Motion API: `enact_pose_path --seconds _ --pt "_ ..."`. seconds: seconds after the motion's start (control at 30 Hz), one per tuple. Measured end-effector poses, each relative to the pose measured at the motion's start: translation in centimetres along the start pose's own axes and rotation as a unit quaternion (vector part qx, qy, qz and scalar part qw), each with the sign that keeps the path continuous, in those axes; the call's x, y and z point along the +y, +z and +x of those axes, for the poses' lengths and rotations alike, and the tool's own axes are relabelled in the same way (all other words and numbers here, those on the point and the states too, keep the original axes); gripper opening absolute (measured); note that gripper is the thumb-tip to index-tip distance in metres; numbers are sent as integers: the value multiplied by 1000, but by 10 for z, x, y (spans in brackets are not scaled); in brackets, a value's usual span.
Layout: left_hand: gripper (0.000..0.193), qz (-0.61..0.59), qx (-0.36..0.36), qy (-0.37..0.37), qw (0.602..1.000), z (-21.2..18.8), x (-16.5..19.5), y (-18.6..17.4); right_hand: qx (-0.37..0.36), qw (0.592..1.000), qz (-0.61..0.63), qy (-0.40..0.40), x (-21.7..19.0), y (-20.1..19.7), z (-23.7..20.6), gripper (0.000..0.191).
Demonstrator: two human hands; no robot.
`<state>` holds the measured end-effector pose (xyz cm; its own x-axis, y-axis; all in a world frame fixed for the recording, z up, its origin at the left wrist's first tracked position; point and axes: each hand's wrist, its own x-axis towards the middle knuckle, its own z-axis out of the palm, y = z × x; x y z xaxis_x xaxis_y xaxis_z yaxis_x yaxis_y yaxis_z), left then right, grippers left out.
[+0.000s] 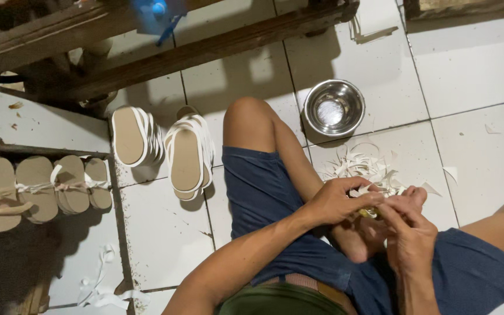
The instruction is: The person sits on the workshop floor and handles a small metal bowl, white cord and scissors, trimming cord ends. They then open a large white glue jug, pour glue into the metal bowl, and pick up and position slipper soles beside the bowl.
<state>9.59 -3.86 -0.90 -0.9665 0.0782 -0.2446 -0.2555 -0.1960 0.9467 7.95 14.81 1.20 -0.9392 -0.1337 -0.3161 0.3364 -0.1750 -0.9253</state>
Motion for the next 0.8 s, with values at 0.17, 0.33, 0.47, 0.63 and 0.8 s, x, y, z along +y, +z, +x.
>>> enact_pose_path --seconds 0.17,0.33,0.47,0.63,0.8 --pt "34 -37 19 40 998 6 -13 -7 42 985 162 31 11 -16 10 14" --pt "33 -110 67 83 988 16 -30 -13 21 977 208 -36 5 -33 18 13" --pt "30 -259 89 48 960 21 -33 -24 41 989 104 -94 -19 -41 17 26" --pt "31 -274 69 39 959 20 -31 -23 16 964 -258 -58 -37 -21 10 54" --pt "31 -242 -39 46 968 15 -39 -6 -88 972 -217 9 -36 13 2 88"
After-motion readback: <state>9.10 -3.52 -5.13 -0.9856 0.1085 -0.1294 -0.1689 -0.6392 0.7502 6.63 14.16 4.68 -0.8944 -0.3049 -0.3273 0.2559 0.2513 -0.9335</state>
